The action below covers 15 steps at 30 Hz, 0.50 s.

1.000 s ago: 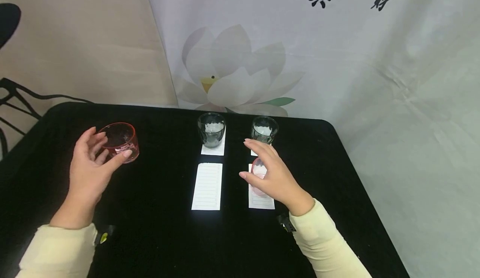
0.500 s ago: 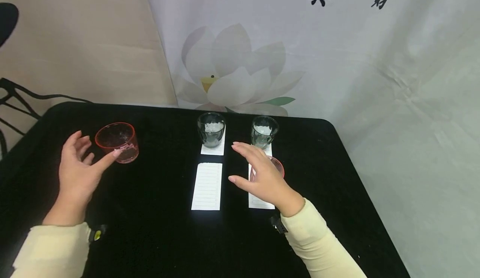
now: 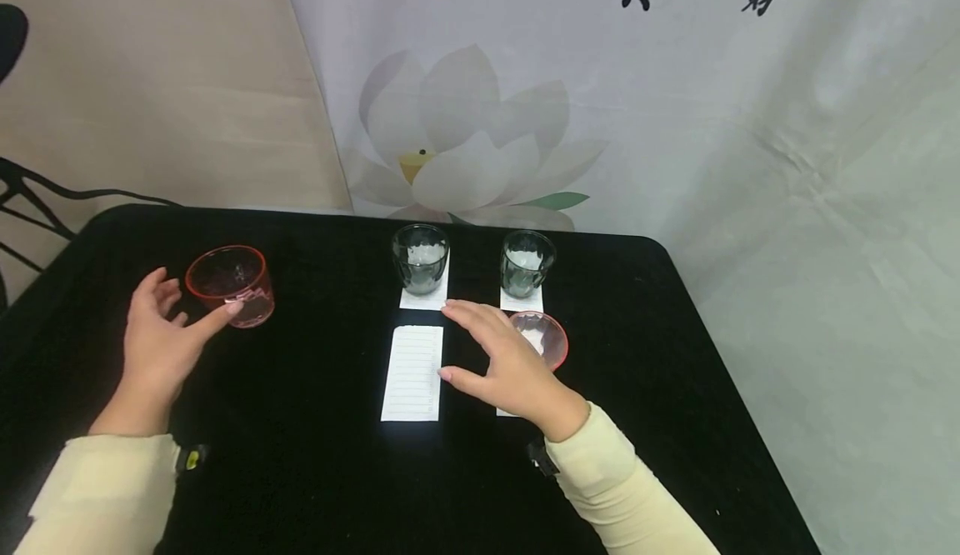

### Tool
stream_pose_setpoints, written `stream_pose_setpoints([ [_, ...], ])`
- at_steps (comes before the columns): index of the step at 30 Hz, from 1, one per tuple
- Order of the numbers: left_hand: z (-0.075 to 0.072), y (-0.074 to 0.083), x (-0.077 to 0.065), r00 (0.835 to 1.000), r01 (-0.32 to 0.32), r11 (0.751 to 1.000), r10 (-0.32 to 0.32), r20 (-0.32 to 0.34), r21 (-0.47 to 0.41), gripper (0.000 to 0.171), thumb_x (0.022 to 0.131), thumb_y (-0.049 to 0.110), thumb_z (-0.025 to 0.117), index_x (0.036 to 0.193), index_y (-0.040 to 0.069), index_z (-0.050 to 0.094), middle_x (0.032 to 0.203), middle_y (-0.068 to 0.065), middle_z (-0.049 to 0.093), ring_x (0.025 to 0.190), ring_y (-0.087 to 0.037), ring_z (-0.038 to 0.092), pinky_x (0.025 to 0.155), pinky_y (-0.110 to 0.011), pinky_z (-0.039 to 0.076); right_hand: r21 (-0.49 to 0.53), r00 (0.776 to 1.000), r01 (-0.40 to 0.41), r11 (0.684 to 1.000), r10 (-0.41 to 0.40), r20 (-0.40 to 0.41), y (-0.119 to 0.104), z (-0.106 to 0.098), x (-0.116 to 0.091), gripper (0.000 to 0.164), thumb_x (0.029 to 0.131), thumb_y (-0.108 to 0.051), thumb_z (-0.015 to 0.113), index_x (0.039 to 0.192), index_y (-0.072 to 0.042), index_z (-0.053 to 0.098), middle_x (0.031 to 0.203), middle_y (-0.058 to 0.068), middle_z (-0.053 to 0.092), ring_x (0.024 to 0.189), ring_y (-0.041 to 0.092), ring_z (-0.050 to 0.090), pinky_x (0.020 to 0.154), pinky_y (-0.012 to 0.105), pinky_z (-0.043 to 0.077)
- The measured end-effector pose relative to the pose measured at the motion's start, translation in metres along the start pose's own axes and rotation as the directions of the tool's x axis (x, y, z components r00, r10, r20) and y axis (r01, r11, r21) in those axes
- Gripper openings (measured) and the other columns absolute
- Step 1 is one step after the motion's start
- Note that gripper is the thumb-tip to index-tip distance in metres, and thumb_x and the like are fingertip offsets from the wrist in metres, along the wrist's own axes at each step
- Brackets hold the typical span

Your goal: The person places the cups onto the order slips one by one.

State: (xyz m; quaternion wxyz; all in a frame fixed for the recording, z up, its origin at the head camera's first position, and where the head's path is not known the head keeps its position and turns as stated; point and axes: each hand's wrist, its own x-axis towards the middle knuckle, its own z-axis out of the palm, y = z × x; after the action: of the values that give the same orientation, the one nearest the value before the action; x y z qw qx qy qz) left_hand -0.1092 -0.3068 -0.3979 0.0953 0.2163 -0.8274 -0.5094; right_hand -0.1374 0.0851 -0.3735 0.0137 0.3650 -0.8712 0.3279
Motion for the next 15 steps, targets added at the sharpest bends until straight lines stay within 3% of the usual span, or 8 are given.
stream_pose_setpoints([
  [15, 0.003, -0.001, 0.011, 0.998, 0.009, 1.000, -0.008, 0.060, -0.018, 0.101, 0.090, 0.036, 0.066, 0.154, 0.012, -0.007, 0.159, -0.024, -0.001, 0.145, -0.043, 0.007, 0.115, -0.056, 0.019, -0.013, 0.993, -0.041, 0.999, 0.042, 0.108, -0.004, 0.022, 0.004, 0.068, 0.084, -0.033, 0.073, 0.144, -0.017, 0.044, 0.149, -0.001, 0.042, 0.136, 0.018, 0.037, 0.109, 0.041, 0.040],
])
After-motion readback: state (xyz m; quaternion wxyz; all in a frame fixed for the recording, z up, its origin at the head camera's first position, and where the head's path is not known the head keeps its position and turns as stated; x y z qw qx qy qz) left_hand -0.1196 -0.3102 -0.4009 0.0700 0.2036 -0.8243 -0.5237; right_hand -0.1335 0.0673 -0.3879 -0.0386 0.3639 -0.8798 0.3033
